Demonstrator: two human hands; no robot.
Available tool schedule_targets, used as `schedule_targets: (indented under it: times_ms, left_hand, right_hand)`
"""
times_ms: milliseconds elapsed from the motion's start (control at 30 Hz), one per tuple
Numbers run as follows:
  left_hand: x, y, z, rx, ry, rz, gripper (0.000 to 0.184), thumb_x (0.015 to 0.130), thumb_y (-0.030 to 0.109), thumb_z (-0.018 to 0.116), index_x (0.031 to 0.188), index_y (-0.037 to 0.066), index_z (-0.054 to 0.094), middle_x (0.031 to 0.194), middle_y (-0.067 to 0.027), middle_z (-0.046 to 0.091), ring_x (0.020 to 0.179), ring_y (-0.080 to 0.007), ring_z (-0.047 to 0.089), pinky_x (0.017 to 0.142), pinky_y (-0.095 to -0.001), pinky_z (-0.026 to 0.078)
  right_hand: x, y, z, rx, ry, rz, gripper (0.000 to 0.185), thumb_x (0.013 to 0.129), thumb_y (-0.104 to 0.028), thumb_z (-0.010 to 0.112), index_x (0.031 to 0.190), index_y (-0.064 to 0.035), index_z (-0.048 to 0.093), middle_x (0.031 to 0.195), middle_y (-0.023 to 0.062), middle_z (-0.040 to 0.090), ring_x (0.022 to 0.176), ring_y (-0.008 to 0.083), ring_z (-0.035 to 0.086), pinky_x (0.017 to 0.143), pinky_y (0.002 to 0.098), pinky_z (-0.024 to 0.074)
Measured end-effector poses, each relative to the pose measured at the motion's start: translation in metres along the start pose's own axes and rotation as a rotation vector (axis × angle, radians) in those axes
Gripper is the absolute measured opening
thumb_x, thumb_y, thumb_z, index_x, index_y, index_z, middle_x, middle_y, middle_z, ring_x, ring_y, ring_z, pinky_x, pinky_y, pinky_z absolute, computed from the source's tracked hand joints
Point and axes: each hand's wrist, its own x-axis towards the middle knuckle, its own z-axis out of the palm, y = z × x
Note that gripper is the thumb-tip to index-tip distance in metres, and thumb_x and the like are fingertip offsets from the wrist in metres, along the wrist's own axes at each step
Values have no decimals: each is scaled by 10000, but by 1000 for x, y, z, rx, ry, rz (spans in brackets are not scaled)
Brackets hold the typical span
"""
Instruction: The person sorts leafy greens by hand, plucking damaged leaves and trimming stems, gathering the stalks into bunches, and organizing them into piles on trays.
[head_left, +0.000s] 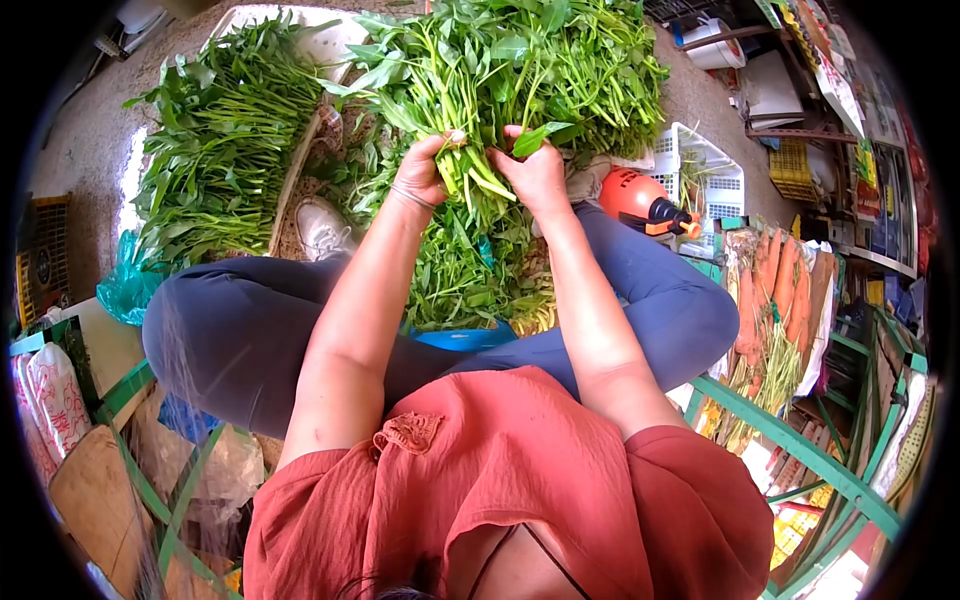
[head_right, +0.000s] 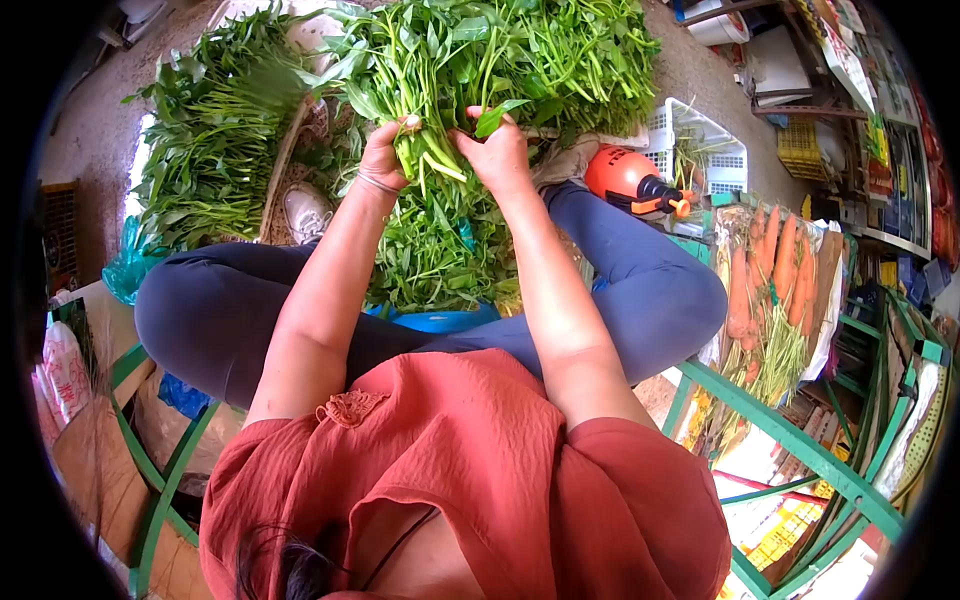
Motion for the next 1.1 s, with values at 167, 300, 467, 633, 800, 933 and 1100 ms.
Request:
schedule_targets:
  times_ms: [167,300,467,633,800,933,1100]
  left_hand:
    - [-2,-5,22,-9,-62,-42,407,729,143,564,1072,-68,503,1035,-201,562,919,-292,571,854,-397,449]
    - [-7,-1,31,-46,1,-28,423,726,144,561,1084,-71,491,1047,-206,555,934,-302,564,861,-420,441]
    - [-6,-5,40,-40,-125,-6,486,735,185,551,1160,-22,440,1207,-220,442,1088,-342,459,946,-465,353]
    - [-6,-4,47,-40,-159,-2,453,734,177,553,1116,-50,468,1165,-199,484,1050,-313,494,930,-437,381]
    - [-1,-9,33,-57,-18,34,389,740,182,555,1041,-59,500,971,-188,575,943,-308,552,892,-426,420]
    - [3,-4,26,-110,-59,47,260,734,153,536,933,-6,484,832,-123,557,803,-262,557,836,-396,445]
    - [5,-5,20,-177,9,110,268,733,149,538,930,-24,482,817,-121,541,776,-234,553,792,-366,463]
  right_hand:
    - [-6,-13,-8,-35,142,79,193,684,-124,672,814,3,607,718,37,615,641,77,544,618,228,441]
    - [-4,-6,-7,259,43,189,168,750,-135,622,856,-15,569,782,30,590,657,78,498,591,234,407]
    - [-14,-15,-9,802,17,347,157,831,-147,543,944,-41,569,864,13,594,658,76,517,534,214,380]
    - [-11,-16,-4,745,20,420,149,829,-111,537,945,-25,570,860,18,597,648,83,528,553,197,396]
    - [-10,-12,10,770,92,271,172,826,-15,489,988,14,539,864,60,592,749,136,574,676,260,467]
    - [-15,-9,9,614,84,265,131,829,-45,495,947,0,531,757,43,572,582,103,519,516,232,428]
    - [-32,-2,2,285,22,259,113,805,-15,497,911,14,523,693,59,571,609,144,543,595,271,434]
